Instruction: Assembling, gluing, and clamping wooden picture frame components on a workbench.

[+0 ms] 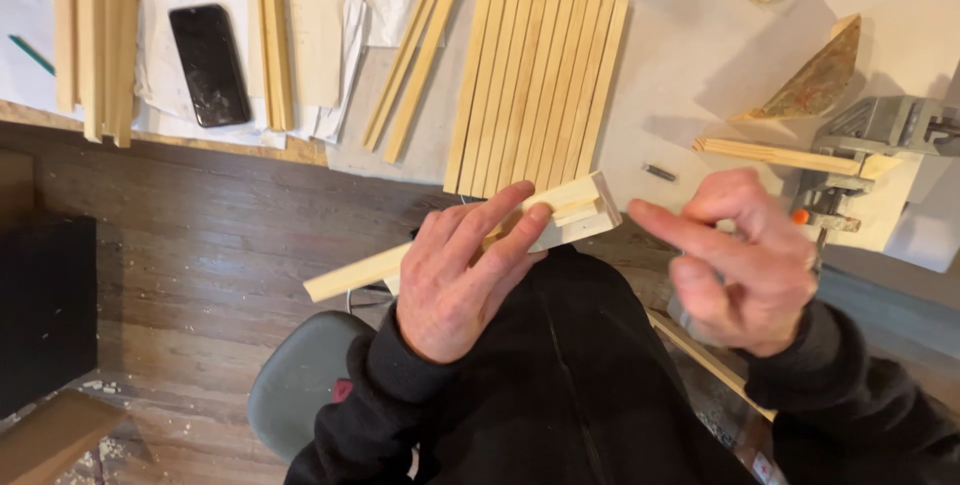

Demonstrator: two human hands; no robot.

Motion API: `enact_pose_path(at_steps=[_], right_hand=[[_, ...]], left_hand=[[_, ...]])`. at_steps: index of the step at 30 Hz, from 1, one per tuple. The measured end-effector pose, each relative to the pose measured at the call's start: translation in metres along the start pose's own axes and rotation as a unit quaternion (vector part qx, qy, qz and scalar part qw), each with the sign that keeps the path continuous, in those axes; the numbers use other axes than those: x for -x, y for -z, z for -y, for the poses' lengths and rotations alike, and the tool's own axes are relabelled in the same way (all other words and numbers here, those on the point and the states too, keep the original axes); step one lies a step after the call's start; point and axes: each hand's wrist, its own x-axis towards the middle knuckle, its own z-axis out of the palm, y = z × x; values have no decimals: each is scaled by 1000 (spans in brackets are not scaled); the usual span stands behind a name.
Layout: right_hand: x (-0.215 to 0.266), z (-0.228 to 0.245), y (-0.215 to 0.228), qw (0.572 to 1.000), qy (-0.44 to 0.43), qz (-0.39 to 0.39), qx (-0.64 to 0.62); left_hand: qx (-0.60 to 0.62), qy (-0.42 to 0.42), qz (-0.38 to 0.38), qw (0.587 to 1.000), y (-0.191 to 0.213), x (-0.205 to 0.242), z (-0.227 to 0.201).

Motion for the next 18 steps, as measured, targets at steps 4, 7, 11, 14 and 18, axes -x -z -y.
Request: enact_pose_path(at_steps=[4, 7, 11, 14, 18], right_hand=[[-4, 14, -17, 990, -58, 13, 127], [-2, 18, -23, 995, -30, 26, 87], [5, 10, -27, 996, -52, -2, 77], [-1, 14, -26, 989, -73, -24, 125], [1, 17, -23, 993, -58, -1, 98]], left_hand=[[-28, 10, -16, 999, -2, -1, -3], [-35, 22, -19, 999, -3, 0, -2], [-39, 26, -18, 999, -3, 1, -2], [-27, 16, -8, 999, -4, 0, -2], [-32, 25, -15, 999, -5, -1, -3]])
